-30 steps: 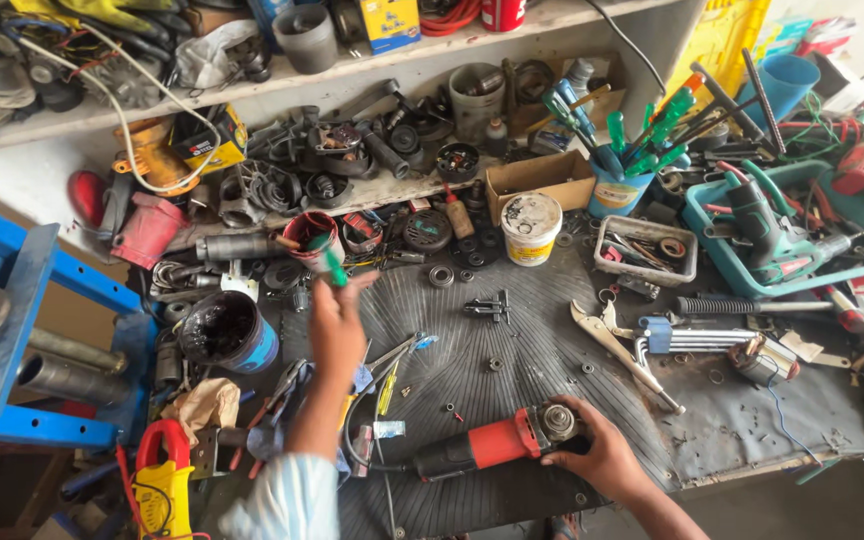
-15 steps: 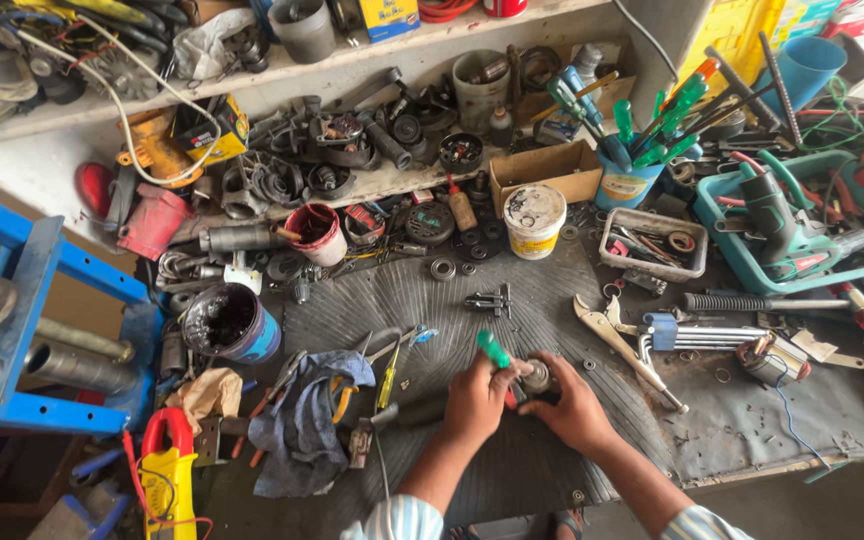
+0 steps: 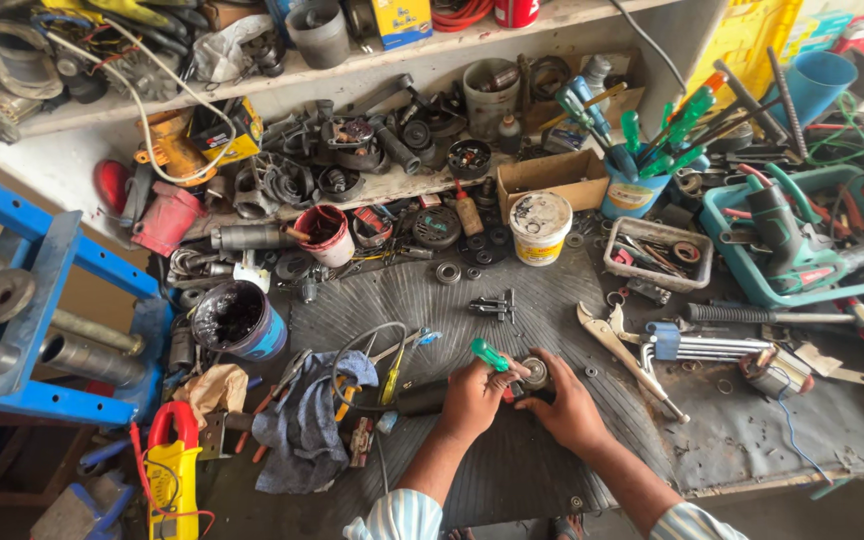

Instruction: The person cleans a red and black electrical component with a cloth, then uses a screwdriver and a cordless drill to remove and reinsert screws. They handle small parts and tools on a cluttered workbench, repeatedly adjusting the component and tools throughout the clip.

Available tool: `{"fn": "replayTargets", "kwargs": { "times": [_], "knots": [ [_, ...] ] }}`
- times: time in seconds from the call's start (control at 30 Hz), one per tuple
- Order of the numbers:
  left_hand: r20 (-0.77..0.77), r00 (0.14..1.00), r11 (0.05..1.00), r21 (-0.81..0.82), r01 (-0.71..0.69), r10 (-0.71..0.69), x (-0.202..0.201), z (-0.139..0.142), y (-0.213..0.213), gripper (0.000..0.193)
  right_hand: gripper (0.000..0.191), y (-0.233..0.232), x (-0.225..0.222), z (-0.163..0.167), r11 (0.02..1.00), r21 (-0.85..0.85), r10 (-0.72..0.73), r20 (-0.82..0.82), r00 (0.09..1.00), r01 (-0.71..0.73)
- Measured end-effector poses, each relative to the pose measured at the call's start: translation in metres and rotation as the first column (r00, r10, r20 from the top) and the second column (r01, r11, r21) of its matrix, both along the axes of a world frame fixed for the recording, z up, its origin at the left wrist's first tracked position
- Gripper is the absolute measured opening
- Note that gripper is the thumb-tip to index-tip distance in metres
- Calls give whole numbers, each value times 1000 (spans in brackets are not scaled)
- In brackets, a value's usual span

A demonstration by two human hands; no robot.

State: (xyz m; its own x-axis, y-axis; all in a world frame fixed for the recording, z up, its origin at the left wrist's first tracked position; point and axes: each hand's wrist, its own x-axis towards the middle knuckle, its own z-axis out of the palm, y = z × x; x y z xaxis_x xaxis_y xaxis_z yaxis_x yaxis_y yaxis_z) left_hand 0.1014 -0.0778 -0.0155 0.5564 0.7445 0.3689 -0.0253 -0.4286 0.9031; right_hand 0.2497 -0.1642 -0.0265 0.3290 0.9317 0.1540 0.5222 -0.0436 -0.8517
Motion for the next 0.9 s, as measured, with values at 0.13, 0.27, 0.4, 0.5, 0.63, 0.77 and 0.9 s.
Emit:
{"fn": "replayTargets", "kwargs": {
  "times": [0.13, 0.27, 0.4, 0.5, 0.63, 0.77, 0.9],
  "knots": [
    [-48, 998, 999, -27, -30, 28, 1, 5, -1, 14, 90, 3, 2, 5, 1000, -3, 7, 3, 1000, -7],
    [-43, 997, 992, 107, -65, 70, 2, 15, -3, 17, 99, 1, 0, 11, 998, -69, 0, -28, 1000, -2],
    [-114, 993, 1000, -12, 20, -21, 1, 23, -4, 16, 104, -2, 2, 16, 997, -11, 73, -101, 992, -75],
    [-68, 995, 997, 31, 77, -75, -1, 28, -4, 15, 103, -2, 6, 20, 991, -59, 103, -246, 964, -121],
    [-81, 991, 991, 75, 115, -109, -4, 31, -2, 17, 104, 1, 7, 24, 975, -172, 80, -325, 942, -142],
    [-77, 985, 988, -19, 154, -155, -8, 33, -1, 18, 97, -2, 1, 28, 977, -164, 77, -316, 946, -135],
    [-78, 979, 982, 13, 188, -187, -13, 34, 2, 16, 97, -1, -8, 32, 978, -152, 66, -422, 904, -142]
  ]
}}
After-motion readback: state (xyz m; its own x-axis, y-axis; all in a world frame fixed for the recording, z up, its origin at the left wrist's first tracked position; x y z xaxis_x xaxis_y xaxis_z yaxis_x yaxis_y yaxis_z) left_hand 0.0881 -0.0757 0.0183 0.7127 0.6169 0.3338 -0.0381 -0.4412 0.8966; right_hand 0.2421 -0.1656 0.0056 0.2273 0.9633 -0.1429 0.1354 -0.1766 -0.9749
